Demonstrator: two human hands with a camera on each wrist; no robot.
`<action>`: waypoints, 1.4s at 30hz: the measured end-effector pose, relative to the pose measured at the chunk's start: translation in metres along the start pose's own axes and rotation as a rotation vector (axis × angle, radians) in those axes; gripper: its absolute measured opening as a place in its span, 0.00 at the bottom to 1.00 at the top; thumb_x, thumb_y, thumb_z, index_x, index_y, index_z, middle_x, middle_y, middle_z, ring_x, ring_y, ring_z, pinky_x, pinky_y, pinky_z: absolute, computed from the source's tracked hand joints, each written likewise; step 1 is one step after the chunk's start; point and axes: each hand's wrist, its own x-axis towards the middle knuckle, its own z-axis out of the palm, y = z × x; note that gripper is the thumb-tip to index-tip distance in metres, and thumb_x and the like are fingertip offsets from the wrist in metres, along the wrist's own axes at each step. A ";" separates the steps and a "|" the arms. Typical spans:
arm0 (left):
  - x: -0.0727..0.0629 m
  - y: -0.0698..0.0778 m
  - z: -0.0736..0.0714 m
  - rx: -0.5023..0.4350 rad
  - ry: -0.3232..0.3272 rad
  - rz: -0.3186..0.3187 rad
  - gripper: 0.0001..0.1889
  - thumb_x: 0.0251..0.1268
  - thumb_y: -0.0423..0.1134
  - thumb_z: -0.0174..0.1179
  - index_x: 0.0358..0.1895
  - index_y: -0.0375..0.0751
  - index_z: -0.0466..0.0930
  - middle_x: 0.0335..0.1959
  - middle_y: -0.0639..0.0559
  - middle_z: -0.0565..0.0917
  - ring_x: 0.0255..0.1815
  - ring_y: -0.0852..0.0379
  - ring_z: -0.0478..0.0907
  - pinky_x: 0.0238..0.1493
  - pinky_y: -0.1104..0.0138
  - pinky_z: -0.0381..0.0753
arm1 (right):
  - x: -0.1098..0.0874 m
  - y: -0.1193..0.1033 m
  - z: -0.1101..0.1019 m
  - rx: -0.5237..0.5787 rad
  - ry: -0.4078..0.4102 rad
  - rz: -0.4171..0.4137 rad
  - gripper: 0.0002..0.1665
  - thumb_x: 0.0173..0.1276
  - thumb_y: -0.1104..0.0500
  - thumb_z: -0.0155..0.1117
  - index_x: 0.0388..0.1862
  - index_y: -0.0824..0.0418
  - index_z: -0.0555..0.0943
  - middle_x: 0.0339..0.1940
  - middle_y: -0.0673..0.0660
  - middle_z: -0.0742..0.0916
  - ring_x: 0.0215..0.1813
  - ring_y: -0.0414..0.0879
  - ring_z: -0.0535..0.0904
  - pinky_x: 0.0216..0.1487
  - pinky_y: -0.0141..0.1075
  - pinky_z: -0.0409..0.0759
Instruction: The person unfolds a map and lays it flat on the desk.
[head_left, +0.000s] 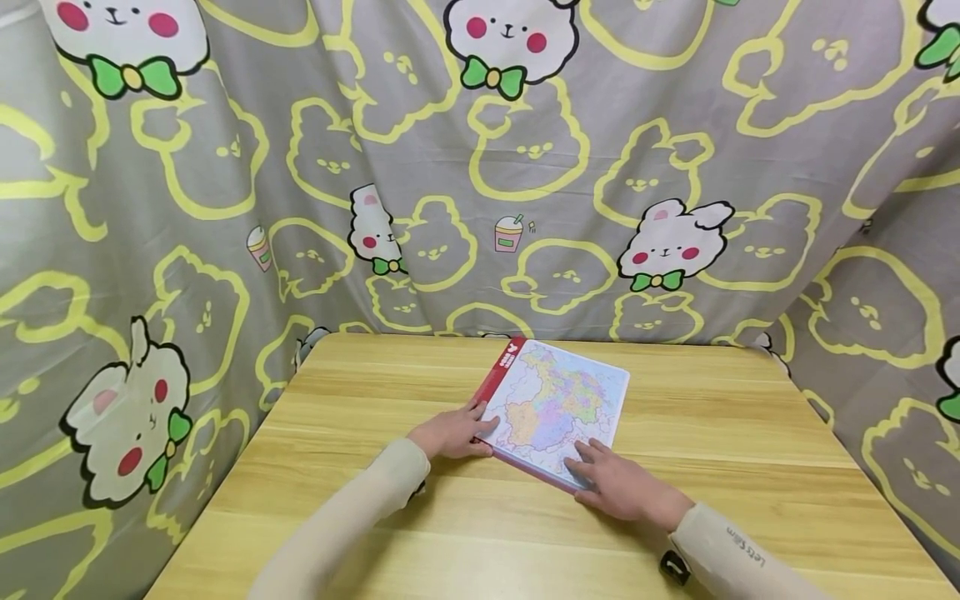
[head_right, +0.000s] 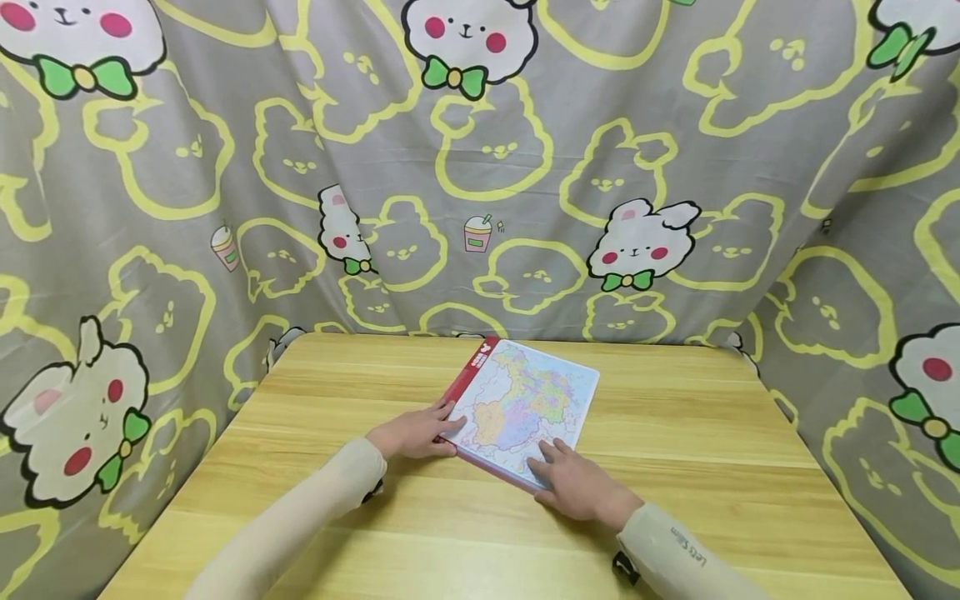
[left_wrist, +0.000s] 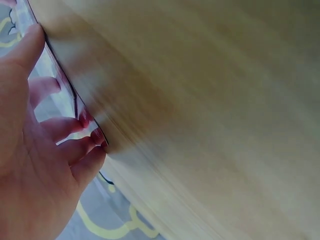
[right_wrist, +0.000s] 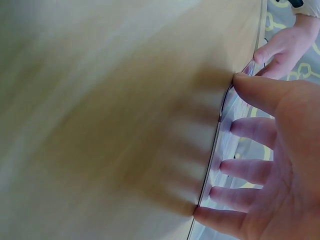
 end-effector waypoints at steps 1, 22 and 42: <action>-0.001 0.000 0.000 0.007 0.000 0.003 0.33 0.67 0.61 0.49 0.72 0.53 0.60 0.74 0.39 0.54 0.74 0.44 0.48 0.64 0.54 0.64 | 0.000 0.001 0.000 0.000 0.003 -0.001 0.31 0.67 0.48 0.60 0.64 0.65 0.73 0.67 0.72 0.68 0.67 0.72 0.59 0.63 0.59 0.62; -0.010 0.016 0.004 0.062 0.018 0.008 0.29 0.71 0.58 0.45 0.72 0.55 0.61 0.73 0.40 0.56 0.73 0.43 0.51 0.65 0.56 0.63 | 0.005 0.022 -0.006 0.040 0.014 0.012 0.31 0.68 0.49 0.60 0.63 0.67 0.73 0.67 0.72 0.68 0.68 0.71 0.58 0.62 0.60 0.61; -0.007 0.032 0.002 0.070 0.037 -0.031 0.28 0.73 0.56 0.44 0.72 0.52 0.61 0.71 0.37 0.58 0.72 0.42 0.54 0.64 0.56 0.65 | 0.016 0.044 -0.009 0.021 0.024 -0.016 0.31 0.67 0.49 0.61 0.62 0.68 0.74 0.66 0.73 0.69 0.67 0.71 0.59 0.62 0.60 0.61</action>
